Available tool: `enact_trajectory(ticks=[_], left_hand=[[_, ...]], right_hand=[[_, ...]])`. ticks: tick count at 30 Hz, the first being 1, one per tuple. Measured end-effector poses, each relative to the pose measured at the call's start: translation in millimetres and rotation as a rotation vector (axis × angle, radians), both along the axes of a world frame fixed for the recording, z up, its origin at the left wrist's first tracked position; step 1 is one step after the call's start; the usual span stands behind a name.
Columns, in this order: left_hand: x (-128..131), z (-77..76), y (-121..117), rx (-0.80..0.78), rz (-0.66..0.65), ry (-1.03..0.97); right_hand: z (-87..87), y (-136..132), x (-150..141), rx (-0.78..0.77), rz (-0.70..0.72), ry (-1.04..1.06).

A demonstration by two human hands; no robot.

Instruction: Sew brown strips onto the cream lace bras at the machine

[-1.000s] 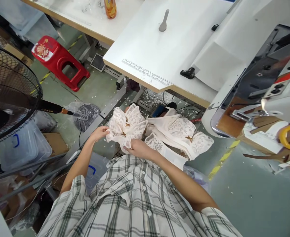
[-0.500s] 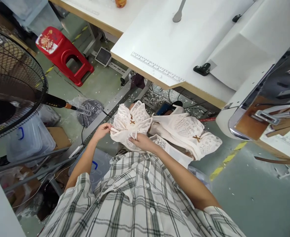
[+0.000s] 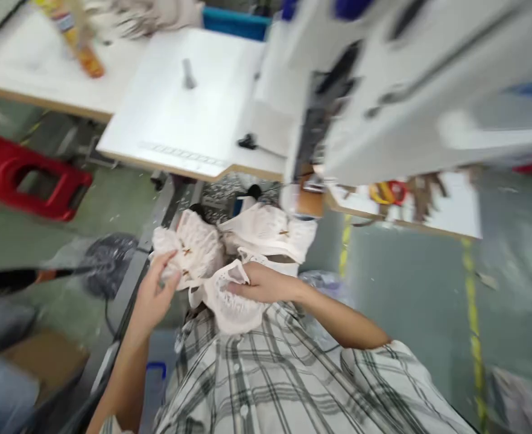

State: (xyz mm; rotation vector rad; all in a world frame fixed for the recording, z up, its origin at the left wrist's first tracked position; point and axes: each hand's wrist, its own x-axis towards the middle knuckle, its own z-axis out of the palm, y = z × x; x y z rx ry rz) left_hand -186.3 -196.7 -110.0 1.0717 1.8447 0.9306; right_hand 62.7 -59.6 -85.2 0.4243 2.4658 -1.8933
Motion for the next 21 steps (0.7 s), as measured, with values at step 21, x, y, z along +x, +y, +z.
enact_trajectory(ticks=[21], left_hand=[[238, 56.6, 147, 0.203, -0.58, 0.041]], right_hand=[[17.4, 303, 235, 0.522, -1.451, -0.64]])
